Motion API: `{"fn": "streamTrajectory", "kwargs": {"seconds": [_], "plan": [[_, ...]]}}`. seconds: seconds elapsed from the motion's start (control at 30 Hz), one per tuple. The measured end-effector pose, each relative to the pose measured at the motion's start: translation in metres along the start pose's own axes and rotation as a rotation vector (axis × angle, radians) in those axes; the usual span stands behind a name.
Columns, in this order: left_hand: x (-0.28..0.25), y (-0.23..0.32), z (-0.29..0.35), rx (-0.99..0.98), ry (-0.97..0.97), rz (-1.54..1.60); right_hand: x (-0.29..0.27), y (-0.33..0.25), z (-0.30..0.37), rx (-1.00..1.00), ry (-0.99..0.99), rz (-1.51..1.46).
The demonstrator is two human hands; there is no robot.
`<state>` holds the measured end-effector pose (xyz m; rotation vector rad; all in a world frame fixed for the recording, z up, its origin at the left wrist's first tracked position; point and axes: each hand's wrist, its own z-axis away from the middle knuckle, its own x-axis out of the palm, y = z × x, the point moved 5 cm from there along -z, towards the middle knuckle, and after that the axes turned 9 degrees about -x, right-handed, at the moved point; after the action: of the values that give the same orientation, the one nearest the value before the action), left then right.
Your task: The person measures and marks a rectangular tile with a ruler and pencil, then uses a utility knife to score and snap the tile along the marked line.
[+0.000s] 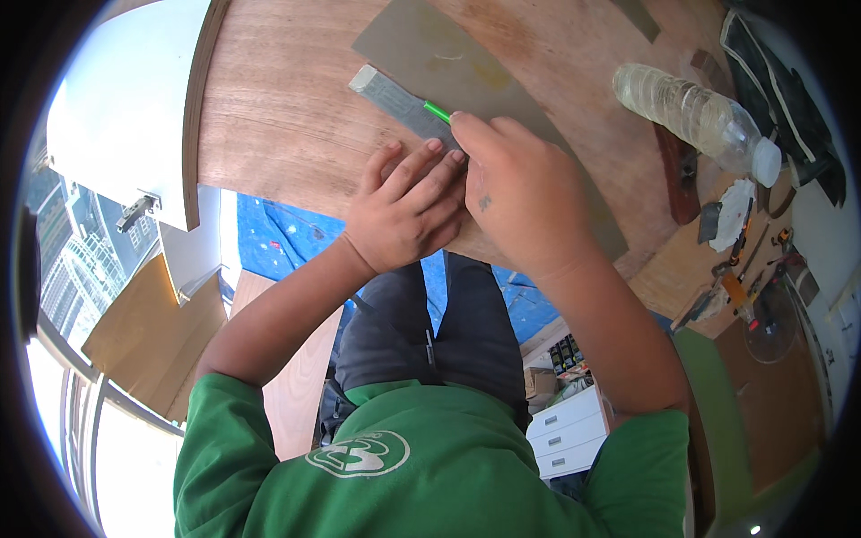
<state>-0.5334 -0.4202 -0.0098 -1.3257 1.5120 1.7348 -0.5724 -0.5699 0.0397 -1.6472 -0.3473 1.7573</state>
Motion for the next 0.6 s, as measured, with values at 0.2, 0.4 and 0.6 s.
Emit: {"fn": "streamTrajectory", "kwargs": {"seconds": [0.2, 0.4, 0.6], "plan": [[0.0, 0.0, -0.001, 0.011, -0.028, 0.002, 0.004, -0.003, -0.018, -0.02, 0.003, 0.02], [0.0, 0.001, 0.0, -0.024, -0.002, 0.003, -0.012, 0.015, 0.053, 0.109, -0.136, 0.058], [0.0, 0.002, -0.001, -0.02, -0.024, 0.003, -0.026, 0.031, 0.11, 0.184, -0.161, 0.052]]}}
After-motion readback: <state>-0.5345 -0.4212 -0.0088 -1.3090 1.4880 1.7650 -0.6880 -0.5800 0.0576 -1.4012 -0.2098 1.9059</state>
